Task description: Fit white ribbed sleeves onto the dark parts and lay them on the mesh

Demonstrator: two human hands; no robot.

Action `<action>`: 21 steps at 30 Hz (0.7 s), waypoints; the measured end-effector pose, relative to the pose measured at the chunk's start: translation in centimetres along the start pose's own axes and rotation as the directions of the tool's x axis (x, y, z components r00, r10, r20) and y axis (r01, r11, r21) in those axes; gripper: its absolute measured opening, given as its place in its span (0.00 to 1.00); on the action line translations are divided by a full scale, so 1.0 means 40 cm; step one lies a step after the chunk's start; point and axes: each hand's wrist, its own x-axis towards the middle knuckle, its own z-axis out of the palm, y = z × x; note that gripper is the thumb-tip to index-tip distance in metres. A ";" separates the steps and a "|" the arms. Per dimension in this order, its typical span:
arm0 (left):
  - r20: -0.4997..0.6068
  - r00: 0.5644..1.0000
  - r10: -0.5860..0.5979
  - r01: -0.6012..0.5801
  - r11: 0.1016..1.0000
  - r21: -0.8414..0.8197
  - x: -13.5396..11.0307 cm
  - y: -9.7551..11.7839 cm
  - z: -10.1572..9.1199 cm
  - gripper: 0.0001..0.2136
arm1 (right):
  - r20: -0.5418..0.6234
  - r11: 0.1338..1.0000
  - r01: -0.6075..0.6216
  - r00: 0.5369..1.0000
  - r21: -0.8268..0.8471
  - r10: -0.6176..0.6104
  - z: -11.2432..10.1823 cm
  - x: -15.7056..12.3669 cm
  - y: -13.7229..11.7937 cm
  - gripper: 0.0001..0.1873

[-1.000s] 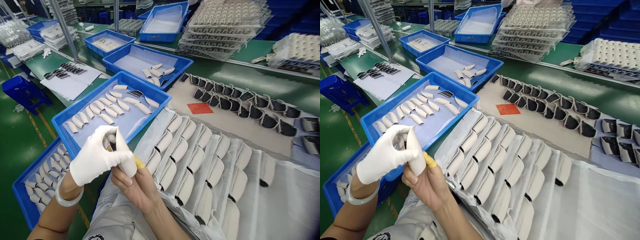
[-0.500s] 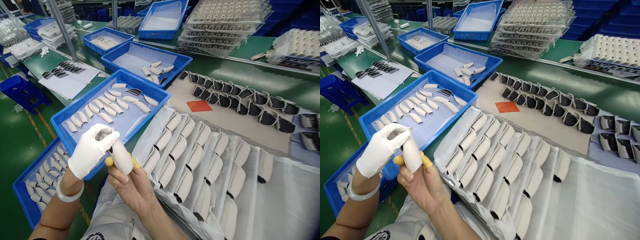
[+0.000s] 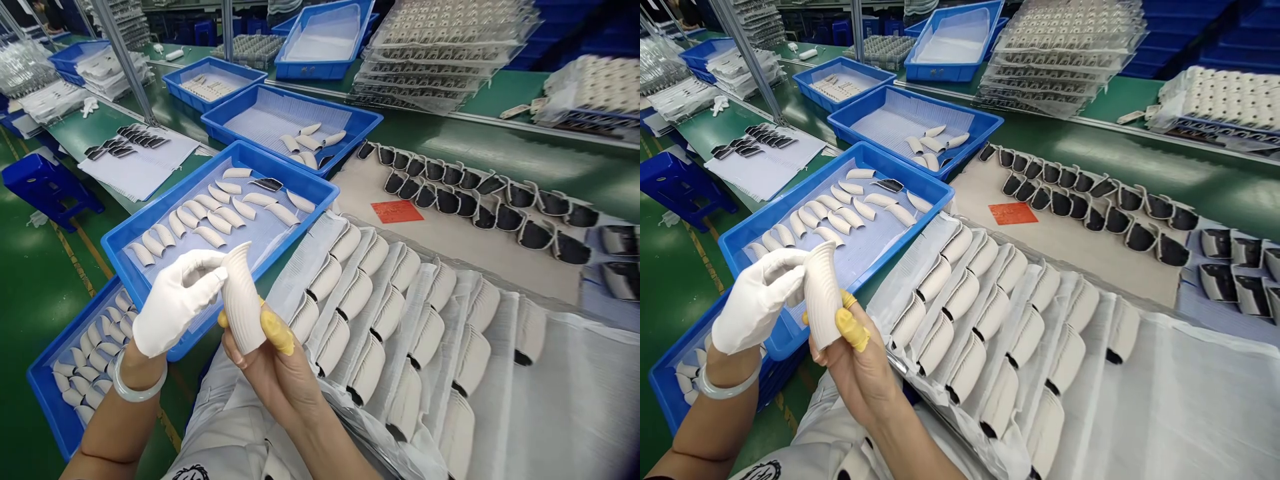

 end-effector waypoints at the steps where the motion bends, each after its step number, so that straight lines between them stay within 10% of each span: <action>1: 0.001 1.000 0.016 -0.016 1.000 0.018 0.000 0.001 0.002 0.12 | 0.005 1.000 0.004 1.000 -0.011 -0.004 0.000 0.000 -0.001 0.18; 6: 0.041 0.997 0.068 -0.075 0.980 0.183 0.000 0.006 0.012 0.22 | -0.009 0.998 0.051 0.999 -0.045 -0.052 0.001 -0.006 -0.013 0.17; 21: -0.027 0.992 0.120 -0.113 0.976 0.187 -0.003 0.018 0.067 0.09 | -0.060 0.944 0.114 0.988 -0.309 -0.139 -0.022 -0.057 -0.045 0.22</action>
